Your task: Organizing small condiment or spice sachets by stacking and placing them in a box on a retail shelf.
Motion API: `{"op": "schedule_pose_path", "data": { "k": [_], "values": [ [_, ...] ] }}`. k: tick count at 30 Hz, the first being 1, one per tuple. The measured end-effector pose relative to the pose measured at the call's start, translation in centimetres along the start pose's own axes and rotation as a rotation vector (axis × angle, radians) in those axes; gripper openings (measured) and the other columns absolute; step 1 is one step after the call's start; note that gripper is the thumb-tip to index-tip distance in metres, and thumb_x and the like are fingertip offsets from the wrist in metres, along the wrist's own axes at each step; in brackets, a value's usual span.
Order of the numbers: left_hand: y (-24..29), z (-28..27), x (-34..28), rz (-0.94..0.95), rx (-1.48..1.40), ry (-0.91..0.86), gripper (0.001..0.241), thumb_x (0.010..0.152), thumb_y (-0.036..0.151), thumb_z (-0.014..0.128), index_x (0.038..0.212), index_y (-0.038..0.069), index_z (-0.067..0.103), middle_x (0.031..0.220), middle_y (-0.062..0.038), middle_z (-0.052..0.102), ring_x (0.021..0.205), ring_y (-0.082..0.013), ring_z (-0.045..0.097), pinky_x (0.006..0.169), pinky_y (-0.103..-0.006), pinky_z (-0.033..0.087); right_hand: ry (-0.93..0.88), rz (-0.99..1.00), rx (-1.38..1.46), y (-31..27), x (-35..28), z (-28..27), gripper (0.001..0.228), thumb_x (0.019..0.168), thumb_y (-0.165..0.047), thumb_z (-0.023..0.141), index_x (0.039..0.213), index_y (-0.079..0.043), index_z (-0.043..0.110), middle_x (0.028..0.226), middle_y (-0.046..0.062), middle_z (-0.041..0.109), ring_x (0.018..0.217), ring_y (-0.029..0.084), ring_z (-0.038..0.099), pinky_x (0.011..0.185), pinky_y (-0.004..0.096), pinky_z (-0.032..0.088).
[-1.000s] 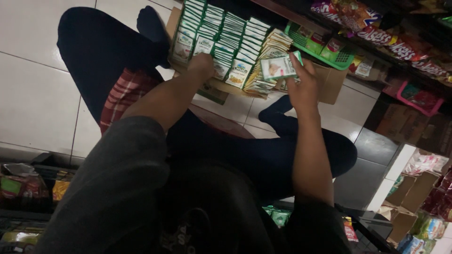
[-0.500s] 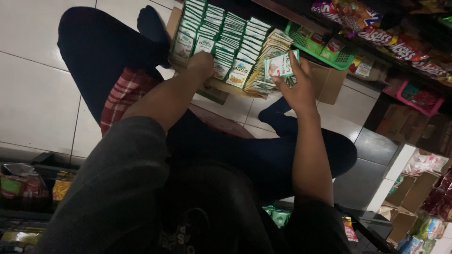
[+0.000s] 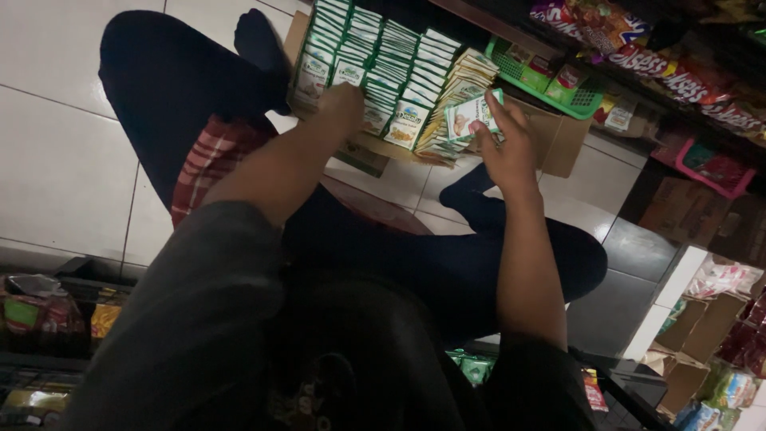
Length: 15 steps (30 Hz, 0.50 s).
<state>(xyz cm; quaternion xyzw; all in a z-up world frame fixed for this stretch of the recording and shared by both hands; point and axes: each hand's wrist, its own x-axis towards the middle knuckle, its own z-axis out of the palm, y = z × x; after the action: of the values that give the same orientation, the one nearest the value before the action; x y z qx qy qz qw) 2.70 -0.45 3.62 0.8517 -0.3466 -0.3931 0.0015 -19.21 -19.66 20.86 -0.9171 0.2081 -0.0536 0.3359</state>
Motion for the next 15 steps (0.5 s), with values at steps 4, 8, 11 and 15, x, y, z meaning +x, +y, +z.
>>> {"op": "schedule_pose_path", "data": {
  "k": [4, 8, 11, 15],
  "values": [
    [0.6, -3.5, 0.9, 0.072, 0.118, -0.037, 0.058, 0.079, 0.046, 0.087, 0.116, 0.003, 0.075, 0.121, -0.017, 0.071, 0.112, -0.0330, 0.070, 0.090, -0.0446, 0.059, 0.008, -0.038, 0.018, 0.1, 0.0, 0.5, 0.046, 0.104, -0.007, 0.070, 0.149, -0.012, 0.062, 0.137, 0.014, 0.067, 0.124, 0.027, 0.067, 0.106, 0.036, 0.051],
    [1.9, -8.7, -2.8, 0.554, -0.173, 0.075, 0.052, 0.075, 0.036, 0.090, 0.113, 0.004, 0.075, 0.116, -0.017, 0.074, 0.109, -0.0332, 0.070, 0.093, -0.0439, 0.056, 0.002, 0.046, 0.251, -0.9, 0.8, 2.5, 0.055, 0.099, 0.000, 0.074, 0.150, -0.013, 0.058, 0.138, 0.012, 0.066, 0.122, 0.020, 0.067, 0.102, 0.031, 0.054],
    [3.4, -12.2, -7.5, 0.742, -0.570, 0.105, 0.058, 0.066, 0.031, 0.093, 0.114, 0.007, 0.071, 0.113, -0.015, 0.073, 0.105, -0.0299, 0.070, 0.088, -0.0414, 0.055, 0.034, 0.049, 0.495, -2.9, 1.9, 3.9, 0.059, 0.095, 0.003, 0.077, 0.148, -0.008, 0.051, 0.141, 0.013, 0.061, 0.121, 0.015, 0.063, 0.098, 0.028, 0.056],
    [3.7, -14.9, -10.7, 0.652, -0.284, 0.139, 0.032, 0.084, 0.025, 0.083, 0.111, 0.009, 0.076, 0.103, -0.017, 0.077, 0.098, -0.0326, 0.074, 0.088, -0.0449, 0.056, 0.058, 0.070, 0.624, -5.7, 2.9, 4.9, 0.049, 0.093, 0.002, 0.079, 0.135, -0.003, 0.054, 0.117, 0.009, 0.062, 0.105, 0.011, 0.066, 0.086, 0.024, 0.056]
  ]
}}
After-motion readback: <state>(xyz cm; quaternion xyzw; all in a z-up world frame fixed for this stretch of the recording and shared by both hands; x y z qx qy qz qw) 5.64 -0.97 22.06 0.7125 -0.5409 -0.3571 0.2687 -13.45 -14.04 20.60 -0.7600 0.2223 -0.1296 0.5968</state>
